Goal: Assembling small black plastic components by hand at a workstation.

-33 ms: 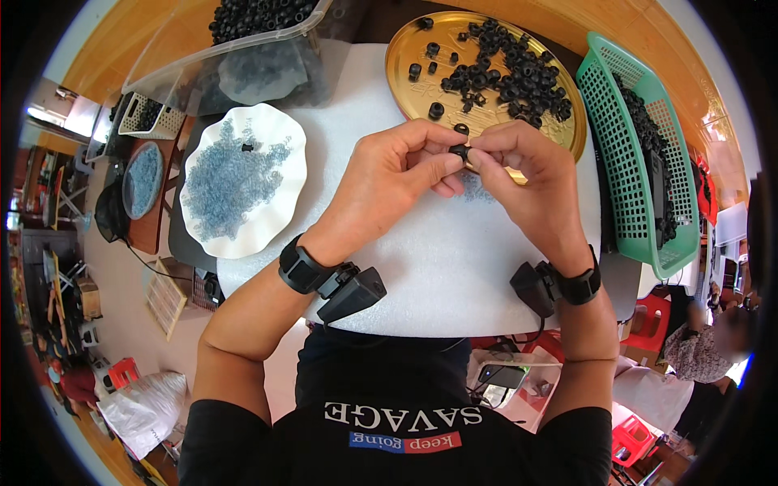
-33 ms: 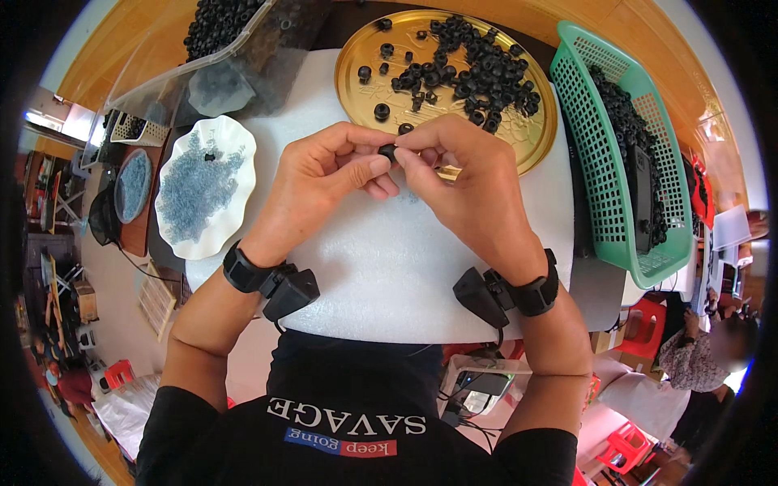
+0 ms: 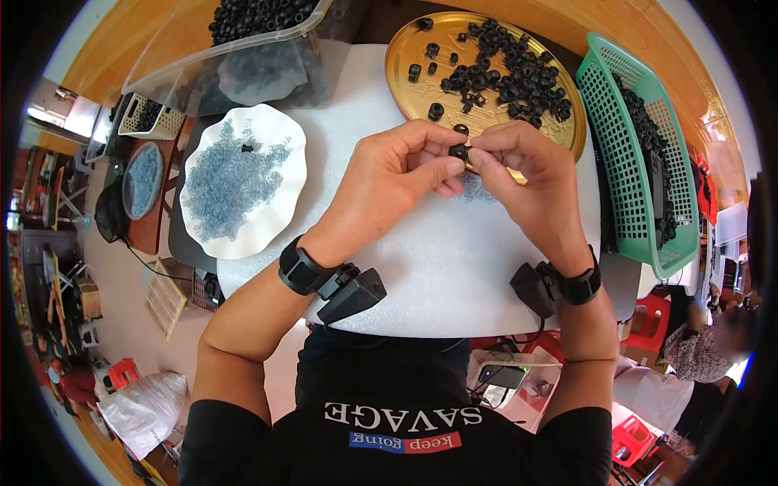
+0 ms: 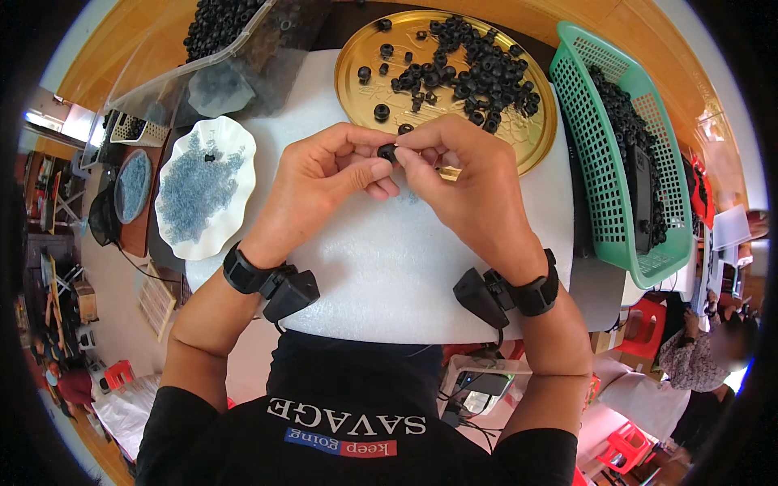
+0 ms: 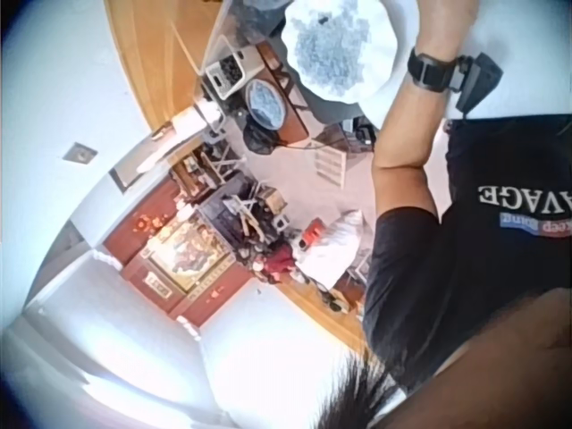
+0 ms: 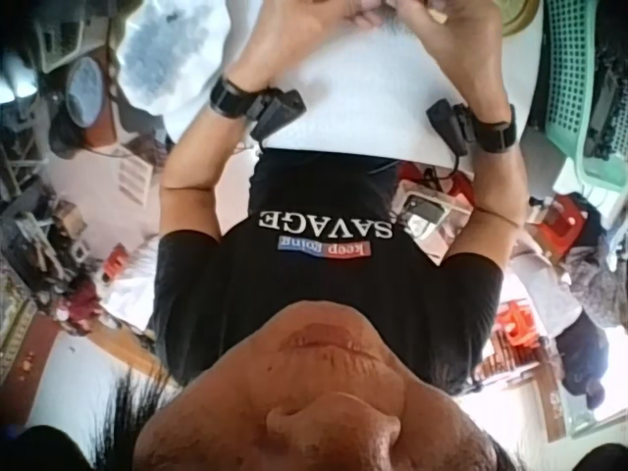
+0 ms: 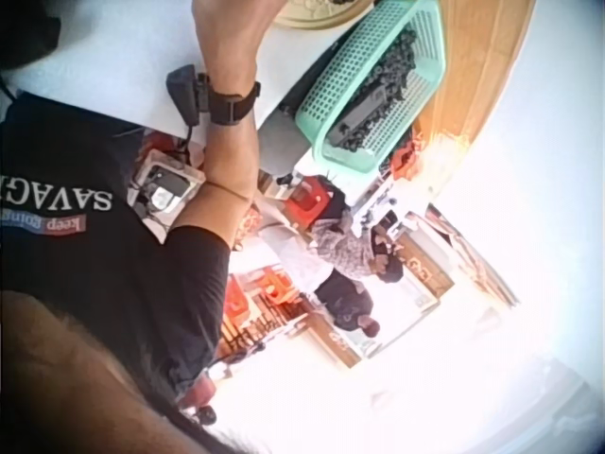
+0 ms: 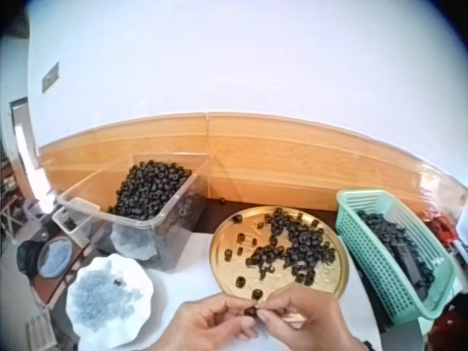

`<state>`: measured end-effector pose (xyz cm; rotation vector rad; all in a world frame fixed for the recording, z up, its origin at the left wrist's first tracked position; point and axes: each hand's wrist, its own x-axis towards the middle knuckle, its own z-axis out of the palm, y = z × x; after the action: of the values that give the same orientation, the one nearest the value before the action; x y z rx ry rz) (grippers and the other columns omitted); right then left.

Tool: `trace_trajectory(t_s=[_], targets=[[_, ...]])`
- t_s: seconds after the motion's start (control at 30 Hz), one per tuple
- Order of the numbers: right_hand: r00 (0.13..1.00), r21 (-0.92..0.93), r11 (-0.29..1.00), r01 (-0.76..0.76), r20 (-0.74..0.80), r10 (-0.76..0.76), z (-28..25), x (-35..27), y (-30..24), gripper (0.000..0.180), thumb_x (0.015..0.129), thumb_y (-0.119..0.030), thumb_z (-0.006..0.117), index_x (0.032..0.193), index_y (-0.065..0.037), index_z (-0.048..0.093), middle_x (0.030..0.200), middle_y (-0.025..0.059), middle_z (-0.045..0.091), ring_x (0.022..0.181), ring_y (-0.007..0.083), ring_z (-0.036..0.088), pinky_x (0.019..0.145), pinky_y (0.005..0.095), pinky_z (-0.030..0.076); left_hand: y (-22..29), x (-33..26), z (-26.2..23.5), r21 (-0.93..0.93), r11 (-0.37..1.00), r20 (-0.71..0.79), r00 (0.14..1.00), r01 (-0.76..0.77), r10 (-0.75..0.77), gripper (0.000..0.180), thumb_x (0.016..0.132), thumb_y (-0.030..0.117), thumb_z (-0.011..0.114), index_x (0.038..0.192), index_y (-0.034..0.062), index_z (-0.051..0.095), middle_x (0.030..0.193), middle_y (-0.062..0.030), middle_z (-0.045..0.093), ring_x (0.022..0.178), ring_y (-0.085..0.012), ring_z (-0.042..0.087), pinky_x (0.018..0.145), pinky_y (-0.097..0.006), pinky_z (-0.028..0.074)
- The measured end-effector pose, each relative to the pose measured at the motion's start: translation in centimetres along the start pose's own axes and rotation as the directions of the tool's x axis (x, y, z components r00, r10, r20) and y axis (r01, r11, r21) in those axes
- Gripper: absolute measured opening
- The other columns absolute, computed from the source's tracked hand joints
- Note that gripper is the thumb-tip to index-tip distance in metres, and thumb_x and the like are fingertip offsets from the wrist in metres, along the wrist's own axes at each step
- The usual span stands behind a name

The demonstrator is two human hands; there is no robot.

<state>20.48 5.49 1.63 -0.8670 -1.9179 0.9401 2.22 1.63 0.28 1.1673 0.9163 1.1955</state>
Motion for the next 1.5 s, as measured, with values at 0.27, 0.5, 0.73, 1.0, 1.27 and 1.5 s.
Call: trace_trajectory(t_s=[0.27, 0.5, 0.73, 1.0, 1.27, 1.5], targets=[[0.962, 0.39, 0.879, -0.274, 0.113, 0.25, -0.3, 0.2, -0.4, 0.012, 0.087, -0.002, 0.064, 0.098, 0.002, 0.061, 0.088, 0.0053, 0.066, 0.082, 0.0097, 0.063, 0.074, 0.0225, 0.051, 0.4, -0.4, 0.1, 0.05, 0.999, -0.024, 1.0, -0.014, 0.015, 0.027, 0.087, -0.001, 0.063, 0.114, -0.0044, 0.058, 0.09, -0.0085, 0.067, 0.077, -0.0121, 0.066, 0.068, -0.023, 0.054], [0.952, 0.419, 0.855, -0.306, 0.15, 0.267, -0.5, 0.3, -0.5, 0.013, 0.088, -0.004, 0.065, 0.098, 0.002, 0.061, 0.09, 0.0068, 0.067, 0.082, 0.011, 0.064, 0.075, 0.0237, 0.052, 0.2, -0.6, 0.2, 0.197, 0.977, -0.058, 0.994, -0.081, 0.094, 0.026, 0.085, 0.001, 0.066, 0.109, -0.0043, 0.061, 0.087, -0.0086, 0.066, 0.074, -0.0111, 0.065, 0.066, -0.022, 0.053], [0.94, 0.406, 0.848, -0.34, 0.18, 0.291, -0.8, 0.5, -0.6, 0.013, 0.088, -0.005, 0.065, 0.098, 0.002, 0.061, 0.092, 0.0082, 0.067, 0.082, 0.0122, 0.064, 0.075, 0.0242, 0.053, 0.4, -0.5, -0.4, 0.489, 0.847, -0.01, 0.969, -0.209, 0.245, 0.028, 0.081, 0.005, 0.07, 0.109, 0.0034, 0.067, 0.096, -0.0047, 0.062, 0.078, -0.0103, 0.059, 0.066, -0.023, 0.048], [0.922, 0.487, 0.784, -0.385, 0.244, 0.301, -1.1, 0.7, -0.4, 0.015, 0.087, -0.006, 0.066, 0.098, 0.002, 0.061, 0.095, 0.0099, 0.067, 0.081, 0.0141, 0.065, 0.075, 0.0258, 0.054, 0.2, -0.5, -0.2, 0.295, 0.94, -0.001, 0.984, -0.17, 0.178, 0.028, 0.086, 0.003, 0.064, 0.113, -0.0008, 0.063, 0.091, -0.0058, 0.06, 0.073, -0.0104, 0.059, 0.064, -0.023, 0.048], [0.925, 0.457, 0.804, -0.379, 0.221, 0.31, -1.0, 0.6, -0.4, 0.016, 0.087, -0.007, 0.068, 0.099, 0.002, 0.062, 0.092, 0.0096, 0.067, 0.08, 0.0148, 0.065, 0.074, 0.026, 0.053, 0.2, -0.4, -0.1, 0.131, 0.987, 0.01, 0.996, -0.089, 0.089, 0.025, 0.087, 0.001, 0.062, 0.112, -0.0025, 0.062, 0.089, -0.0067, 0.061, 0.07, -0.0107, 0.061, 0.061, -0.023, 0.048], [0.93, 0.421, 0.83, -0.365, 0.196, 0.31, -0.8, 0.5, -0.6, 0.016, 0.086, -0.007, 0.068, 0.099, 0.001, 0.062, 0.091, 0.0088, 0.067, 0.079, 0.0139, 0.065, 0.074, 0.0252, 0.052, 0.0, -0.5, -0.1, 0.177, 0.98, -0.016, 0.995, -0.093, 0.098, 0.025, 0.086, 0.0, 0.062, 0.111, -0.0032, 0.063, 0.09, -0.0086, 0.062, 0.068, -0.0119, 0.062, 0.059, -0.024, 0.049]])
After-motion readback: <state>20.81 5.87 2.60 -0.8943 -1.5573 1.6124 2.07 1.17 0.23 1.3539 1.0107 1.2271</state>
